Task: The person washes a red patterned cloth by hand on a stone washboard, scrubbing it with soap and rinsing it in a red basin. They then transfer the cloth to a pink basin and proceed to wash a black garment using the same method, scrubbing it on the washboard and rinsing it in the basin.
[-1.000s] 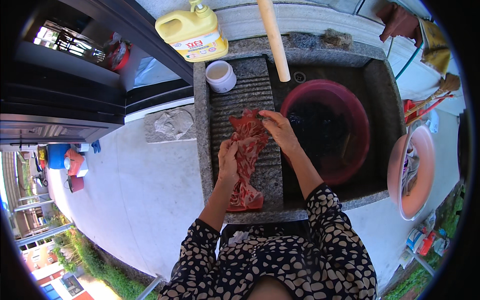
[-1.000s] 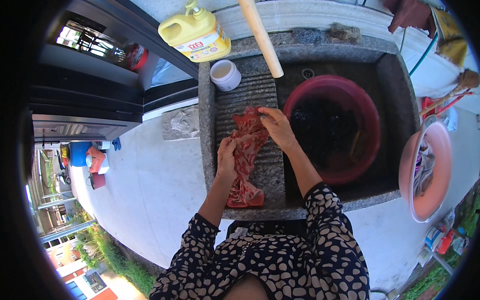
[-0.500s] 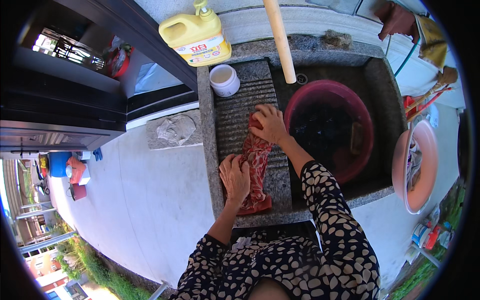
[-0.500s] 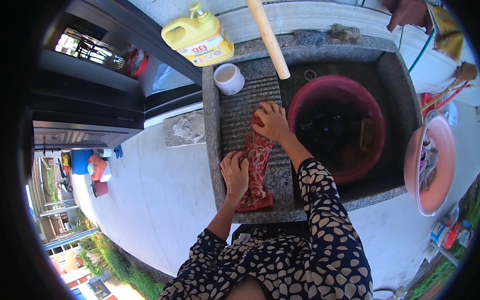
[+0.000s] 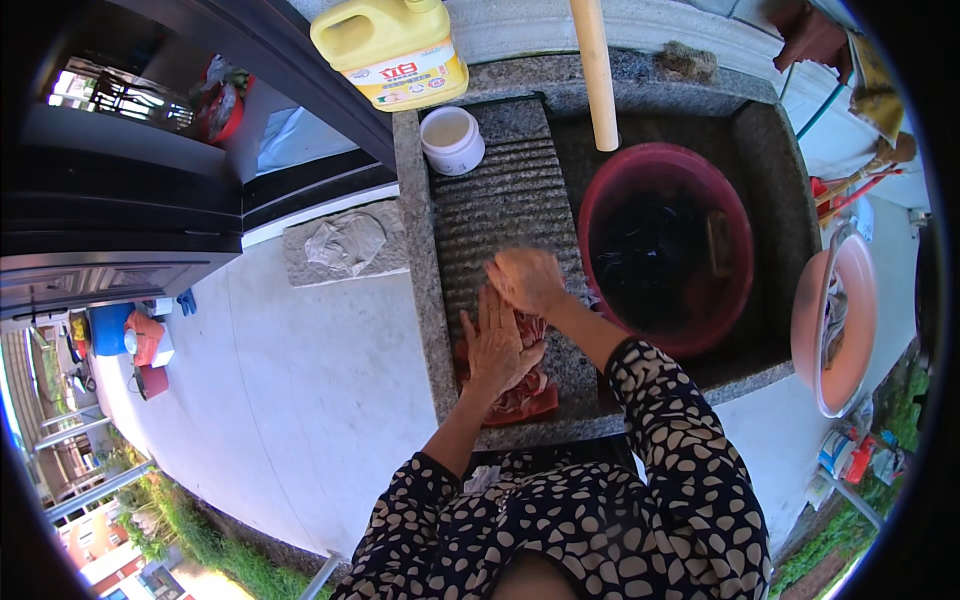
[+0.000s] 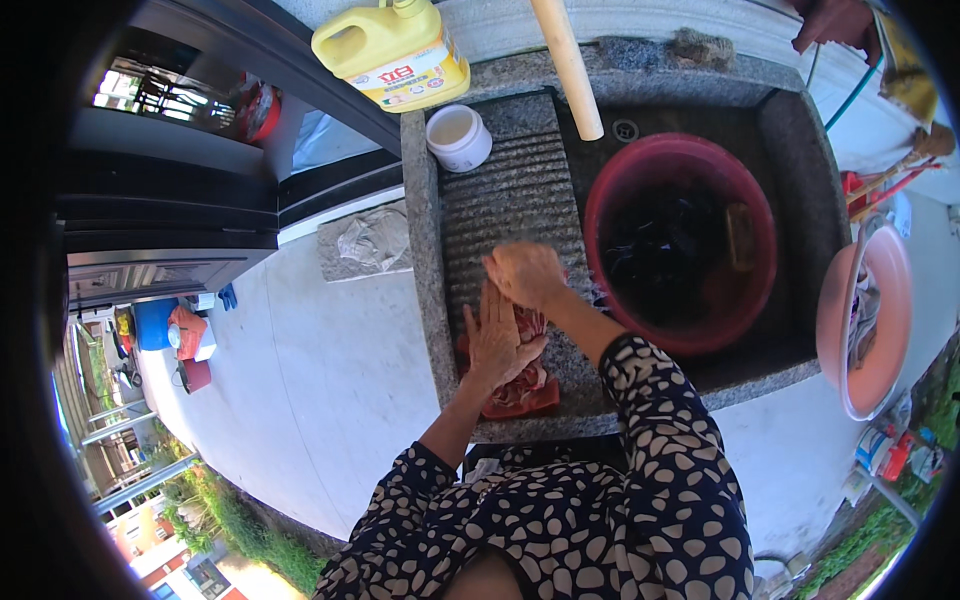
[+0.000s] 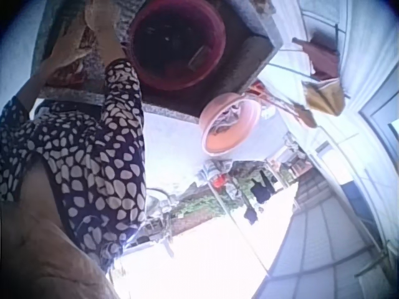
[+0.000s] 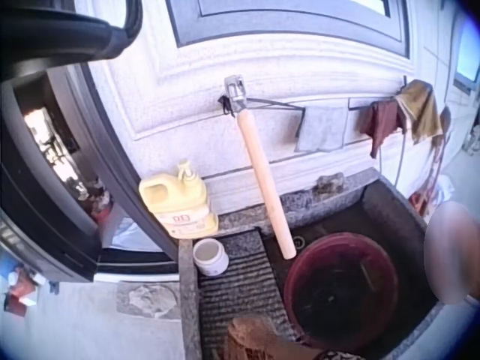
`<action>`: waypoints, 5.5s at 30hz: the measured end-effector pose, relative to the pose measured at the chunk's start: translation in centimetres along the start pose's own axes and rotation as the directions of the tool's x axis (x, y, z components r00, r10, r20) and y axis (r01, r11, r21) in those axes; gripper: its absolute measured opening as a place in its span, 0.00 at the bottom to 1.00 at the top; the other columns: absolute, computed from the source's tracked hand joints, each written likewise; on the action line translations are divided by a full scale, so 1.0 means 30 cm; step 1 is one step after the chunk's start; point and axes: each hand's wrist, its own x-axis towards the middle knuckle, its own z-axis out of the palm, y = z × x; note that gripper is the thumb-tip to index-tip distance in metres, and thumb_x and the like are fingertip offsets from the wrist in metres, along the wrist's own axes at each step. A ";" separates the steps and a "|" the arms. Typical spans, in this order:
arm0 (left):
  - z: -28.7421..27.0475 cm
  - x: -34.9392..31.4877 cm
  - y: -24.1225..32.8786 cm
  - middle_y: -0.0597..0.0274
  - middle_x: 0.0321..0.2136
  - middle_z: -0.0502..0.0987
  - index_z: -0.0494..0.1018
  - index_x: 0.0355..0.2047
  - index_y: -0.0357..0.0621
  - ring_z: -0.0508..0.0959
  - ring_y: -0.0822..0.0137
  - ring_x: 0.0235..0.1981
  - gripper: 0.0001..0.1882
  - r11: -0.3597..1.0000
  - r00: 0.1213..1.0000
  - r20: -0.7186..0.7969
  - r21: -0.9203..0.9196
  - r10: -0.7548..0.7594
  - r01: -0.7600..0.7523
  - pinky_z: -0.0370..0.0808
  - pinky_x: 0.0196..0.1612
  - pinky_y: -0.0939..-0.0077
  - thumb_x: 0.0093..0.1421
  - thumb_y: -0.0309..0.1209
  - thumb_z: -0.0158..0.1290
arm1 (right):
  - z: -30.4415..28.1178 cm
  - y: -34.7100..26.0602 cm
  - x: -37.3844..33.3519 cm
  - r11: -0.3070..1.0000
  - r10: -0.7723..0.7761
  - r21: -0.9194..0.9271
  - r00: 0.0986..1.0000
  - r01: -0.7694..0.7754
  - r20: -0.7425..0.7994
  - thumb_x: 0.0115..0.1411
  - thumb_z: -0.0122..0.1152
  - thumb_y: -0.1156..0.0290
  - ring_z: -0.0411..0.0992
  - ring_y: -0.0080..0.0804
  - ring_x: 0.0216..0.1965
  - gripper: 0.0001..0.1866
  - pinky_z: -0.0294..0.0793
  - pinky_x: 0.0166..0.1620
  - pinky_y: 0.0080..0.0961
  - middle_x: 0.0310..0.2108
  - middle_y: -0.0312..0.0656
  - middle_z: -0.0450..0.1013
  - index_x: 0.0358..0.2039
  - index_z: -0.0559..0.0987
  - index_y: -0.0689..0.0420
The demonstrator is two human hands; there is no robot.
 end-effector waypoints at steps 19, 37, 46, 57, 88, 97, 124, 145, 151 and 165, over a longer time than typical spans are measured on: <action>-0.019 0.002 -0.042 0.46 0.69 0.35 0.37 0.68 0.36 0.33 0.48 0.71 0.63 0.999 0.997 0.068 0.046 -0.027 0.024 0.36 0.64 0.30 0.49 0.71 0.49 | 0.016 -0.048 -0.048 0.993 0.101 -0.078 0.982 -0.090 0.161 0.53 0.61 0.59 0.66 0.38 0.40 0.10 0.61 0.41 0.42 0.31 0.37 0.69 0.27 0.79 0.52; -0.009 0.011 -0.050 0.45 0.70 0.32 0.41 0.68 0.37 0.29 0.48 0.71 0.62 1.000 0.997 0.077 -0.014 0.016 -0.015 0.33 0.62 0.27 0.47 0.66 0.55 | 0.051 0.081 0.051 0.958 0.107 -0.266 0.994 -0.110 -0.025 0.50 0.65 0.61 0.68 0.34 0.32 0.13 0.65 0.36 0.38 0.23 0.36 0.70 0.16 0.76 0.52; 0.008 0.034 -0.076 0.46 0.70 0.28 0.31 0.69 0.37 0.25 0.50 0.70 0.68 0.996 0.993 0.109 0.086 -0.045 0.036 0.33 0.63 0.28 0.45 0.71 0.53 | -0.118 -0.140 -0.131 0.980 0.012 0.199 1.000 -0.015 0.017 0.48 0.67 0.58 0.67 0.38 0.33 0.11 0.67 0.36 0.35 0.28 0.39 0.66 0.21 0.78 0.51; -0.031 0.032 -0.033 0.48 0.70 0.30 0.34 0.68 0.33 0.27 0.49 0.70 0.74 0.999 0.992 0.126 0.041 -0.017 0.011 0.34 0.62 0.25 0.37 0.71 0.60 | 0.040 0.068 0.139 0.923 0.119 -0.347 0.981 -0.165 -0.151 0.51 0.65 0.59 0.65 0.36 0.44 0.10 0.60 0.44 0.40 0.35 0.37 0.69 0.21 0.78 0.49; -0.041 0.027 -0.006 0.41 0.69 0.27 0.31 0.69 0.40 0.26 0.38 0.69 0.80 0.990 0.978 0.155 -0.006 -0.139 0.142 0.33 0.66 0.38 0.30 0.71 0.63 | -0.022 -0.030 -0.066 0.982 0.146 -0.128 0.989 -0.141 0.028 0.55 0.60 0.62 0.71 0.41 0.30 0.11 0.68 0.34 0.41 0.24 0.42 0.71 0.20 0.75 0.54; -0.104 -0.089 -0.022 0.39 0.68 0.35 0.37 0.68 0.33 0.34 0.42 0.70 0.75 1.000 0.997 0.078 0.011 -0.027 0.026 0.34 0.68 0.44 0.35 0.74 0.57 | -0.099 -0.192 -0.065 0.932 0.310 -0.229 0.945 -0.280 0.107 0.51 0.63 0.53 0.63 0.41 0.47 0.16 0.64 0.41 0.50 0.40 0.37 0.66 0.35 0.80 0.48; -0.092 -0.115 -0.016 0.38 0.58 0.58 0.46 0.66 0.38 0.64 0.46 0.57 0.65 0.977 0.983 -0.167 -0.187 0.072 -0.103 0.65 0.56 0.53 0.37 0.57 0.69 | -0.207 -0.039 -0.089 0.326 0.727 0.660 0.626 -0.677 0.282 0.56 0.60 0.69 0.74 0.26 0.26 0.08 0.73 0.32 0.23 0.27 0.38 0.76 0.31 0.80 0.59; -0.002 0.283 0.614 0.56 0.51 0.69 0.62 0.57 0.40 0.72 0.63 0.49 0.26 -0.126 0.975 0.113 -0.988 -0.192 0.090 0.70 0.53 0.69 0.57 0.21 0.49 | -0.913 0.560 -0.245 0.908 0.397 0.317 0.806 -0.275 -0.439 0.55 0.64 0.75 0.68 0.33 0.48 0.16 0.72 0.45 0.27 0.45 0.42 0.69 0.45 0.76 0.55; 0.203 0.483 0.569 0.43 0.61 0.55 0.54 0.66 0.53 0.58 0.44 0.62 0.33 0.828 0.929 -0.363 -0.542 -0.077 -0.143 0.59 0.62 0.55 0.61 0.27 0.50 | -0.610 0.734 -0.352 0.868 0.477 0.055 0.799 -0.493 -0.365 0.52 0.64 0.65 0.62 0.47 0.57 0.20 0.67 0.51 0.45 0.56 0.46 0.63 0.48 0.76 0.46; 0.378 0.691 0.583 0.43 0.55 0.66 0.62 0.59 0.43 0.66 0.42 0.54 0.25 0.920 0.987 -0.148 -0.392 -0.066 0.003 0.66 0.55 0.58 0.61 0.30 0.49 | -0.301 0.906 -0.482 0.759 0.616 -0.344 0.781 -0.553 0.102 0.51 0.58 0.45 0.52 0.56 0.60 0.38 0.53 0.55 0.66 0.60 0.45 0.57 0.63 0.64 0.37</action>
